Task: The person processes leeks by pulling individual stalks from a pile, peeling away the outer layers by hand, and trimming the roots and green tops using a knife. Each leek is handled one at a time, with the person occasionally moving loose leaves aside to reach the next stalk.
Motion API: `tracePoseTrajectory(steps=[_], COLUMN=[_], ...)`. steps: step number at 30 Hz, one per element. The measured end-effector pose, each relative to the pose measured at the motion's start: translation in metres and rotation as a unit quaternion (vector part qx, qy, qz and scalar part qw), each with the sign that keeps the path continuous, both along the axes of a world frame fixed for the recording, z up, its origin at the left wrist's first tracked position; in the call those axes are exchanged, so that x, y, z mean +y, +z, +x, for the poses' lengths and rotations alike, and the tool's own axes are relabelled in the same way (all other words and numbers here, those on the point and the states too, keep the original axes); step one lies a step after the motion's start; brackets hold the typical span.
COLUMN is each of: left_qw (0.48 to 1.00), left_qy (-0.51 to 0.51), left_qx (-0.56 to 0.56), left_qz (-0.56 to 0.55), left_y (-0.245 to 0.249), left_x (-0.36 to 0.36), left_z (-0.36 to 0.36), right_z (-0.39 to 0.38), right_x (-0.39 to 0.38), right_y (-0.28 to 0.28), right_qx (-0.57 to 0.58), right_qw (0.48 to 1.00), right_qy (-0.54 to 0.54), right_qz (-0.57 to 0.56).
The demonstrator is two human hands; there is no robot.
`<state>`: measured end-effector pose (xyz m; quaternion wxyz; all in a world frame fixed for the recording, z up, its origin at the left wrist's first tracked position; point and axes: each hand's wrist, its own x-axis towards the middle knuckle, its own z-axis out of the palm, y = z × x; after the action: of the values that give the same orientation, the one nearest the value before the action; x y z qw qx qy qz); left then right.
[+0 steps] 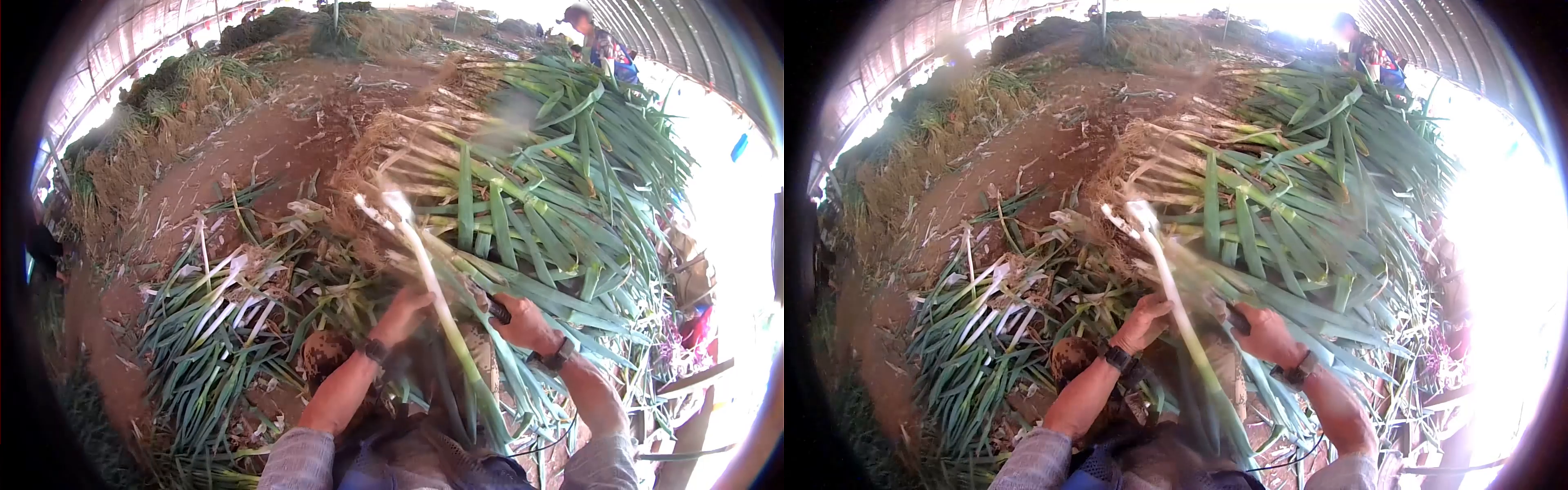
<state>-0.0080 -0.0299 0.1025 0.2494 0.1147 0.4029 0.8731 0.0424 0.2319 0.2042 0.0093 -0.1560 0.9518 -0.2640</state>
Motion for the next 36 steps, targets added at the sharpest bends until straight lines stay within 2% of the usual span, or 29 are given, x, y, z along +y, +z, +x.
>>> tracePoseTrajectory(steps=[1,3,6,8,10,12,14,15,16,17,19,21,22,24,26,27,28,29,30,31,32,33,35,36], left_qw=[1.0,0.997,0.985,0.969,0.933,0.921,0.894,0.901,0.869,0.807,0.828,0.71,0.68,0.645,0.467,0.427,0.16,0.229,0.383,0.504,0.587,0.718,0.856,0.901], left_qy=[-0.002,0.005,0.122,0.166,0.258,0.308,0.419,0.385,0.467,0.57,0.521,0.68,0.693,0.685,0.632,0.558,0.561,0.576,0.535,0.511,0.468,0.487,0.35,0.309], left_qx=[-0.006,-0.013,0.014,-0.012,0.017,0.046,0.104,0.143,0.144,0.149,0.207,0.173,0.198,0.199,0.148,0.17,0.277,0.271,0.111,0.133,0.135,0.062,0.042,0.014], left_qz=[0.028,0.073,0.121,0.182,0.25,0.233,0.123,0.142,0.076,0.042,0.02,-0.066,-0.135,-0.276,-0.6,-0.691,-0.764,-0.737,-0.745,-0.683,-0.647,-0.494,-0.377,-0.304], left_y=[-0.004,-0.005,-0.004,0.047,0.048,0.083,0.113,0.12,0.138,0.172,0.206,0.251,0.262,0.257,0.231,0.194,0.146,0.114,0.094,0.055,0.045,0.066,0.05,0.054], left_x=[-0.002,-0.005,-0.016,-0.041,-0.081,-0.128,-0.185,-0.233,-0.269,-0.277,-0.367,-0.394,-0.418,-0.475,-0.534,-0.592,-0.616,-0.601,-0.576,-0.571,-0.493,-0.374,-0.276,-0.22], left_z=[-0.002,-0.005,-0.019,-0.011,-0.035,-0.039,-0.043,-0.053,-0.054,-0.043,-0.04,-0.027,-0.021,-0.013,-0.009,-0.019,-0.025,-0.025,-0.027,-0.037,-0.032,-0.009,-0.01,-0.002], right_z=[0.0,0.003,0.017,0.033,0.046,0.057,0.065,0.069,0.073,0.075,0.083,0.089,0.091,0.094,0.097,0.097,0.098,0.097,0.097,0.097,0.097,0.093,0.084,0.079], right_x=[0.002,0.011,0.024,0.038,0.051,0.062,0.07,0.071,0.072,0.074,0.08,0.082,0.081,0.08,0.084,0.086,0.087,0.087,0.085,0.083,0.083,0.084,0.085,0.081], right_y=[0.004,0.001,0.003,0.004,0.002,0.007,0.0,0.002,0.004,0.005,-0.001,-0.003,0.0,0.007,0.01,0.011,0.012,0.012,0.012,0.013,0.009,0.002,-0.007,-0.006], right_qx=[-0.038,-0.022,-0.025,-0.041,-0.054,-0.128,-0.123,-0.112,-0.103,-0.107,-0.112,-0.119,-0.124,-0.151,-0.155,-0.164,-0.172,-0.171,-0.17,-0.171,-0.174,-0.158,-0.13,-0.13], right_qw=[0.999,0.999,0.997,0.994,0.993,0.983,0.984,0.984,0.983,0.982,0.985,0.987,0.986,0.98,0.979,0.975,0.972,0.972,0.972,0.972,0.971,0.976,0.982,0.982], right_qy=[-0.007,0.007,0.006,0.001,-0.016,-0.037,-0.045,-0.076,-0.108,-0.114,-0.082,-0.046,-0.046,-0.075,-0.086,-0.096,-0.105,-0.105,-0.106,-0.107,-0.107,-0.081,-0.041,-0.036], right_qz=[0.029,0.046,0.069,0.097,0.103,0.125,0.121,0.115,0.109,0.109,0.105,0.101,0.102,0.105,0.103,0.112,0.121,0.12,0.12,0.12,0.123,0.125,0.129,0.134])
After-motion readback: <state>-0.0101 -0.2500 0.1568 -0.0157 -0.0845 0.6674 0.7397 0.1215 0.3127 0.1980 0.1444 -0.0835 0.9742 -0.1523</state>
